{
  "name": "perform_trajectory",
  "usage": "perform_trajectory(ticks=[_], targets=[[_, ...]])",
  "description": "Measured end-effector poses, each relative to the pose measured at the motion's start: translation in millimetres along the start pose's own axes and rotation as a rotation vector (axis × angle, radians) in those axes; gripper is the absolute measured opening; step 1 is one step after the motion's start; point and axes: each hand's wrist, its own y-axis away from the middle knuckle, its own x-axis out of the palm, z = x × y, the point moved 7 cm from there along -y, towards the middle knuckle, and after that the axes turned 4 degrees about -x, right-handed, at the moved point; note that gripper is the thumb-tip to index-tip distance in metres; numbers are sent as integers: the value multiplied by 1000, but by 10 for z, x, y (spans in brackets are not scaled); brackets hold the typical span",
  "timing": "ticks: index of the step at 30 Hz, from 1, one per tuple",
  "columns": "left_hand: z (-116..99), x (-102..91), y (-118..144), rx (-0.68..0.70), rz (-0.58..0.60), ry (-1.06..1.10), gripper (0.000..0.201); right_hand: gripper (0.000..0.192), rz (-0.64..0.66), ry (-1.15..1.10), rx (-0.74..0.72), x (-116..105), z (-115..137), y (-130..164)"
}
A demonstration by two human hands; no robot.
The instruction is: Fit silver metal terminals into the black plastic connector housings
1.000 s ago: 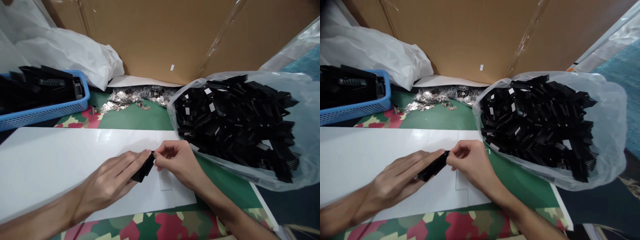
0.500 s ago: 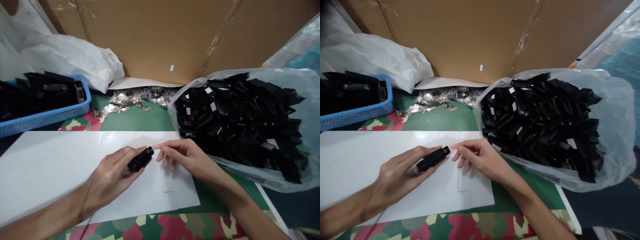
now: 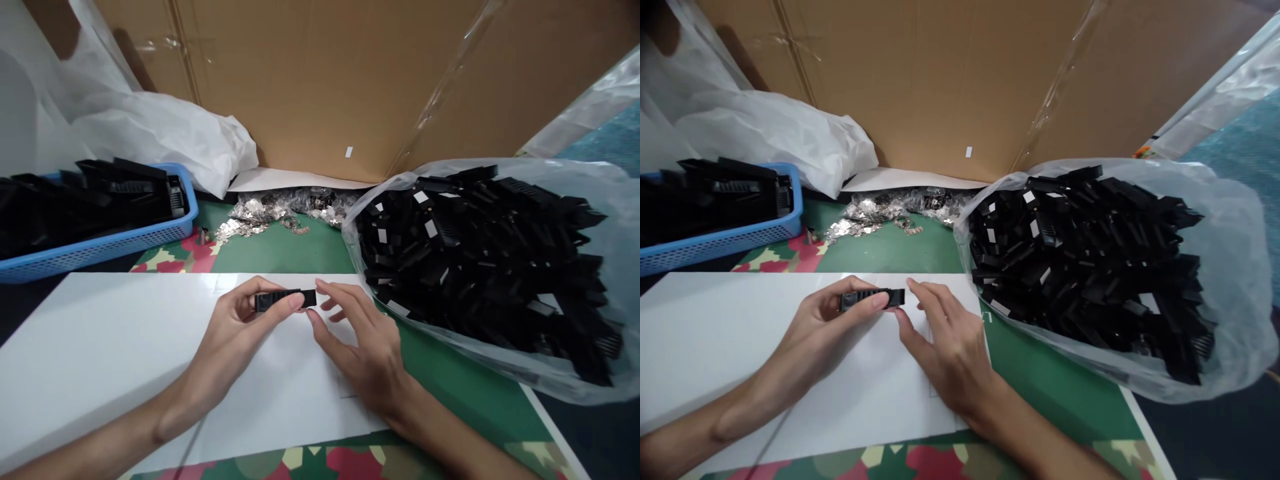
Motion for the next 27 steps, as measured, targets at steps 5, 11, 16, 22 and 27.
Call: perform_trajectory(ticks=[5, 11, 16, 22, 27], targets=[[18, -20, -23, -8, 26, 16, 27, 43, 46, -15, -3, 28, -1, 38], [85, -12, -67, -67, 74, 24, 27, 38, 100, -77, 24, 28, -18, 37], [144, 26, -69, -143, 174, 48, 25, 30, 109, -206, 89, -52, -50, -11], [153, 38, -73, -169, 174, 14, 32, 26, 103, -276, 156, -70, -66, 16], [109, 43, -61, -136, 157, -16, 31, 36, 130, -446, 298, -41, -119, 18]])
